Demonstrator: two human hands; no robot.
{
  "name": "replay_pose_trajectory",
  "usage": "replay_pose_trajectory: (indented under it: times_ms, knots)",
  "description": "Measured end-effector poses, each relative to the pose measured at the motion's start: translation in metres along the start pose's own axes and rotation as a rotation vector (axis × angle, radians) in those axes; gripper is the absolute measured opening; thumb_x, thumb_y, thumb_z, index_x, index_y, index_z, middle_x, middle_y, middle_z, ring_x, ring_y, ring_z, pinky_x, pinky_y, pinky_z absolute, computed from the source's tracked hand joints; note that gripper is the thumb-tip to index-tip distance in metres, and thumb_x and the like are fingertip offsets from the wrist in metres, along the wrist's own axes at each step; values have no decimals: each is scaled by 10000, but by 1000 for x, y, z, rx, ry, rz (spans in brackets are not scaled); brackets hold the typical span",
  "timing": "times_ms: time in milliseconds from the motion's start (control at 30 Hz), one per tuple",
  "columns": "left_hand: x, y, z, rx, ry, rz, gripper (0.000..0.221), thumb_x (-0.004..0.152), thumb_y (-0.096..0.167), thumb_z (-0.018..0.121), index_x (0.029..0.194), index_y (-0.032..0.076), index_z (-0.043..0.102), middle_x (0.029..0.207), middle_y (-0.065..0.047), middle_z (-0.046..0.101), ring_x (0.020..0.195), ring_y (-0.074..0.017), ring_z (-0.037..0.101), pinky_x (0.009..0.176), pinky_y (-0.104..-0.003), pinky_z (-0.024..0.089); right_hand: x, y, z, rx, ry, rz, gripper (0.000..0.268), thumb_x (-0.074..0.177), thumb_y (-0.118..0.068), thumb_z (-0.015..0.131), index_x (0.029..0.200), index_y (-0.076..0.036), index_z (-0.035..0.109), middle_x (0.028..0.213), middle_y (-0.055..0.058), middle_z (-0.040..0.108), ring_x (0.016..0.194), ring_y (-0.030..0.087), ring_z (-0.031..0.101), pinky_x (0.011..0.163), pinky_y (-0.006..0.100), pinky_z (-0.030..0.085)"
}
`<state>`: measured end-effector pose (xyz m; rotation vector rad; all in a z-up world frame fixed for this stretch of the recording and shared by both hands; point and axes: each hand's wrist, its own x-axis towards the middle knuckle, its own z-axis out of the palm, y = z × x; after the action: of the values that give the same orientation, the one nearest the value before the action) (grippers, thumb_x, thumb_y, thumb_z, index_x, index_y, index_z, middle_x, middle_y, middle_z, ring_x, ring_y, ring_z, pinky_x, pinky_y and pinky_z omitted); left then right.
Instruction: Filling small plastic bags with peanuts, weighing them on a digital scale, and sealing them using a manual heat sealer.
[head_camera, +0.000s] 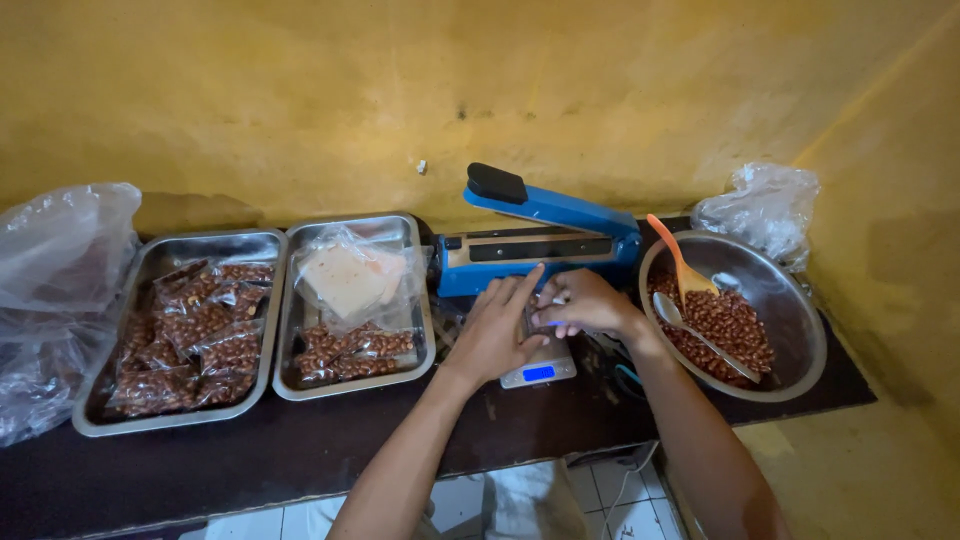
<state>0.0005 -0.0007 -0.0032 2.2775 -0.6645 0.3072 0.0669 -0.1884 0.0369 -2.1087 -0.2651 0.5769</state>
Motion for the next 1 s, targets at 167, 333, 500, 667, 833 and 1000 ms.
replay_pose_trajectory:
  times_ms: [167, 333, 500, 667, 833, 1000]
  knots:
    - [1, -6, 7, 59, 51, 1, 815, 755, 353, 824, 1475, 141, 508, 1239, -109, 607, 1194, -332, 530, 964, -431, 426, 2, 3, 4, 0, 29, -12, 381, 733, -110, 840, 1018, 112, 720, 755, 233, 711, 543, 256, 726, 539, 337, 628]
    - [1, -9, 8, 102, 45, -48, 630, 779, 420, 795, 1335, 177, 625, 1197, -77, 629, 1182, -298, 537, 930, -406, 408, -4, -1, 0, -34, 59, 3, 381, 778, -143, 797, 1067, 95, 725, 805, 246, 721, 570, 254, 735, 561, 352, 642]
    - [1, -6, 5, 73, 71, -50, 595, 772, 350, 818, 1299, 140, 638, 1161, -104, 639, 1151, -323, 555, 918, -420, 418, -5, 17, -8, -13, 204, -30, 434, 755, -129, 836, 1127, 34, 682, 715, 179, 740, 520, 233, 731, 510, 323, 638]
    - [1, -8, 6, 74, 75, -61, 591, 769, 338, 827, 1292, 138, 637, 1164, -93, 638, 1145, -309, 552, 918, -412, 418, -37, 9, -5, 121, 308, -181, 274, 912, -169, 731, 1029, 75, 682, 864, 264, 706, 665, 320, 745, 548, 418, 632]
    - [3, -7, 4, 50, 52, -71, 593, 765, 309, 829, 1296, 132, 635, 1172, -94, 633, 1153, -304, 548, 906, -410, 416, -43, 21, 6, -123, 291, -488, 311, 879, -265, 816, 1035, 4, 800, 844, 171, 659, 702, 246, 687, 544, 338, 576]
    - [3, -3, 0, 36, 37, -61, 600, 772, 296, 834, 1308, 119, 629, 1175, -122, 636, 1156, -330, 550, 925, -423, 416, -29, 39, 9, -151, 233, -688, 90, 818, -53, 795, 905, -49, 817, 871, 78, 648, 604, 151, 492, 539, 288, 429]
